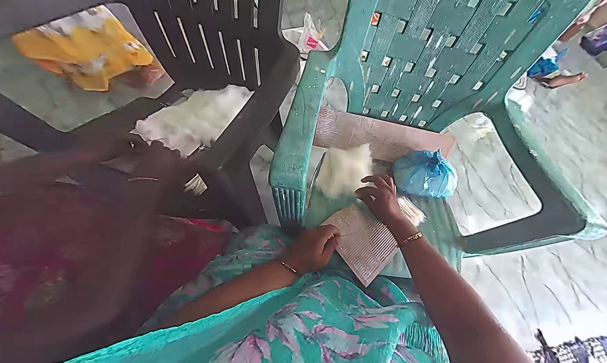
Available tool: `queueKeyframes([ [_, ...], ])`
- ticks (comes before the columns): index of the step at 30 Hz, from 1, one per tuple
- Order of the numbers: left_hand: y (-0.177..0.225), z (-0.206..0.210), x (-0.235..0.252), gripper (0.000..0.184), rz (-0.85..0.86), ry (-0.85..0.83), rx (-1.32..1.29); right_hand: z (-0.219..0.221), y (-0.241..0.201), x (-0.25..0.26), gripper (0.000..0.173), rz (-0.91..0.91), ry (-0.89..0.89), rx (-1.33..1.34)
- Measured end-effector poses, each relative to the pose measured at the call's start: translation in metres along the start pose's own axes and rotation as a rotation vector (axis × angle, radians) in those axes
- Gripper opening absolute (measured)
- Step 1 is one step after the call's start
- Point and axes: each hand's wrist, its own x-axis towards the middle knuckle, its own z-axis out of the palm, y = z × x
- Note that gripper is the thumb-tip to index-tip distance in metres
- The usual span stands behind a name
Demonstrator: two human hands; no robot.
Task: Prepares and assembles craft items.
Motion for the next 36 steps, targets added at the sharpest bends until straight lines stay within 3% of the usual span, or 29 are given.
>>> queueKeyframes([
  [5,-0.004,0.005,0.0,0.035,0.023,0.041,-0.014,-0.023,-0.014,-0.027,0.01,0.05,0.083,0.091],
  [8,-0.006,0.006,0.001,0.034,0.02,0.072,-0.04,-0.044,-0.037,-0.032,0.015,0.355,0.156,0.232],
  [10,-0.006,0.004,0.002,0.033,-0.003,0.097,-0.077,-0.054,-0.051,-0.032,0.018,0.597,0.182,0.465],
  [13,-0.006,0.002,0.002,0.034,-0.019,0.143,-0.124,-0.052,-0.069,-0.043,0.007,0.691,0.252,0.844],
  [19,0.008,-0.001,0.003,0.037,-0.16,0.179,-0.395,-0.041,-0.113,-0.077,0.005,0.647,0.157,1.058],
  [24,0.044,-0.008,0.005,0.02,-0.311,0.073,-0.563,-0.03,-0.136,-0.098,0.006,0.647,0.103,1.065],
  [31,0.054,-0.005,0.004,0.013,-0.346,0.062,-0.535,-0.035,-0.128,-0.105,0.004,0.748,0.131,1.134],
  [36,0.056,-0.003,0.009,0.015,-0.358,0.042,-0.512,-0.028,-0.124,-0.104,0.012,0.628,0.177,1.181],
])
